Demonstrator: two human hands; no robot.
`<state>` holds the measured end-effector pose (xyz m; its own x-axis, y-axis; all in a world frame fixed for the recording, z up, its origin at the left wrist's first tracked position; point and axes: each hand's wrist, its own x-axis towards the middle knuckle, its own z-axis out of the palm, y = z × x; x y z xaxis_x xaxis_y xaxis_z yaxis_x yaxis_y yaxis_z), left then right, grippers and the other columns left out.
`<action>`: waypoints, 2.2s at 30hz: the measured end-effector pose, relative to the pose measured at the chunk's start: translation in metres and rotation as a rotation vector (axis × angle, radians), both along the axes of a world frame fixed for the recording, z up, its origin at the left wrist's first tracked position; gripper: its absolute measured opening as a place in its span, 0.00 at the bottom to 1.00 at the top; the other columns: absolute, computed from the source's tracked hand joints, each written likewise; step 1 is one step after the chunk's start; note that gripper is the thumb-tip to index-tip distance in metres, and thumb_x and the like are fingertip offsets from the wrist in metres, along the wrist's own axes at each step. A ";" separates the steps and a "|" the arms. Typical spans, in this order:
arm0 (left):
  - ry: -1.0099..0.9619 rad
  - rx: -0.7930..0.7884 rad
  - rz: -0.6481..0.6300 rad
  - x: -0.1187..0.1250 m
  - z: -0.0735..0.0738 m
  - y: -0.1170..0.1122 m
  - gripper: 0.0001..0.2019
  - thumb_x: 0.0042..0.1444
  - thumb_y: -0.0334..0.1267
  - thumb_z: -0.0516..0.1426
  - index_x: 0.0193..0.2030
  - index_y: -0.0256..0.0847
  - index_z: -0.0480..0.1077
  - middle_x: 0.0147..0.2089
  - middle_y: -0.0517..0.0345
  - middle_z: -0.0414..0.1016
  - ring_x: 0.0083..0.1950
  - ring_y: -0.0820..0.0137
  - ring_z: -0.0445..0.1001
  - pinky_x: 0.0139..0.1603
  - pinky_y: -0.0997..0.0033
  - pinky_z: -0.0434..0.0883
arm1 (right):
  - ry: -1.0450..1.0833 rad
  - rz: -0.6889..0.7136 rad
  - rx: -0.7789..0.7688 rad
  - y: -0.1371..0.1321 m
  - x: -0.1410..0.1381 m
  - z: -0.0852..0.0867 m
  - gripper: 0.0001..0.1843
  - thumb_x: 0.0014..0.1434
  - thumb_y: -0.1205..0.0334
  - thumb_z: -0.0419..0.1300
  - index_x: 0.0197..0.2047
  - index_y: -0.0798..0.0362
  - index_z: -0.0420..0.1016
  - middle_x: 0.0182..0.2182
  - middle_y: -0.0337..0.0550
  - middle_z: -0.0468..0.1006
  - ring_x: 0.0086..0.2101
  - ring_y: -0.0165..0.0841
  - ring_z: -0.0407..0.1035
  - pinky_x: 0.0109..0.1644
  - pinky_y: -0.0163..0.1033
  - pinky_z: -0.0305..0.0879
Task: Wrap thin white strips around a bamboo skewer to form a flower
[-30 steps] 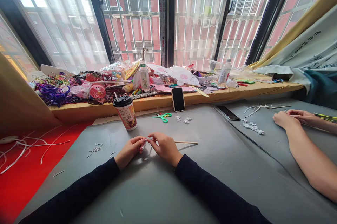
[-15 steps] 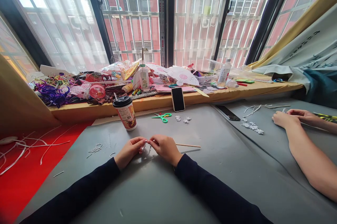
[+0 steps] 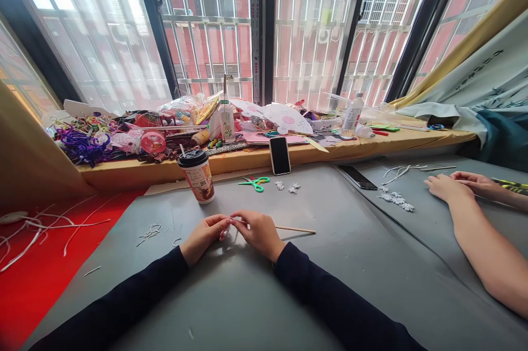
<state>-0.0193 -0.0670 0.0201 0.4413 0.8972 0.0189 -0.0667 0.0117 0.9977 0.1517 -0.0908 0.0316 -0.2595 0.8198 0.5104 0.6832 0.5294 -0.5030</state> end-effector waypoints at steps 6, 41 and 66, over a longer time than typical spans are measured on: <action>0.028 0.020 0.016 0.000 -0.003 0.001 0.15 0.49 0.46 0.56 0.31 0.33 0.69 0.21 0.63 0.60 0.22 0.79 0.56 0.25 0.77 0.55 | -0.007 0.005 0.063 0.000 0.000 -0.002 0.13 0.59 0.53 0.50 0.40 0.45 0.73 0.31 0.37 0.73 0.25 0.24 0.62 0.30 0.29 0.54; -0.075 -0.058 -0.002 -0.001 0.000 -0.002 0.14 0.47 0.43 0.58 0.33 0.32 0.72 0.24 0.61 0.60 0.25 0.79 0.57 0.27 0.77 0.58 | -0.008 0.081 0.141 -0.001 -0.003 -0.003 0.13 0.60 0.57 0.48 0.40 0.51 0.71 0.32 0.41 0.73 0.31 0.27 0.66 0.34 0.31 0.59; -0.011 0.024 0.004 0.001 0.003 -0.005 0.15 0.47 0.47 0.57 0.32 0.33 0.70 0.26 0.60 0.63 0.25 0.79 0.58 0.27 0.77 0.57 | -0.147 0.009 0.175 -0.004 0.000 -0.003 0.15 0.61 0.53 0.47 0.41 0.48 0.71 0.33 0.39 0.75 0.29 0.26 0.67 0.31 0.30 0.54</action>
<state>-0.0180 -0.0720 0.0226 0.4372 0.8983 0.0449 -0.0772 -0.0122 0.9969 0.1517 -0.0945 0.0281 -0.3490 0.7191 0.6009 0.7371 0.6067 -0.2978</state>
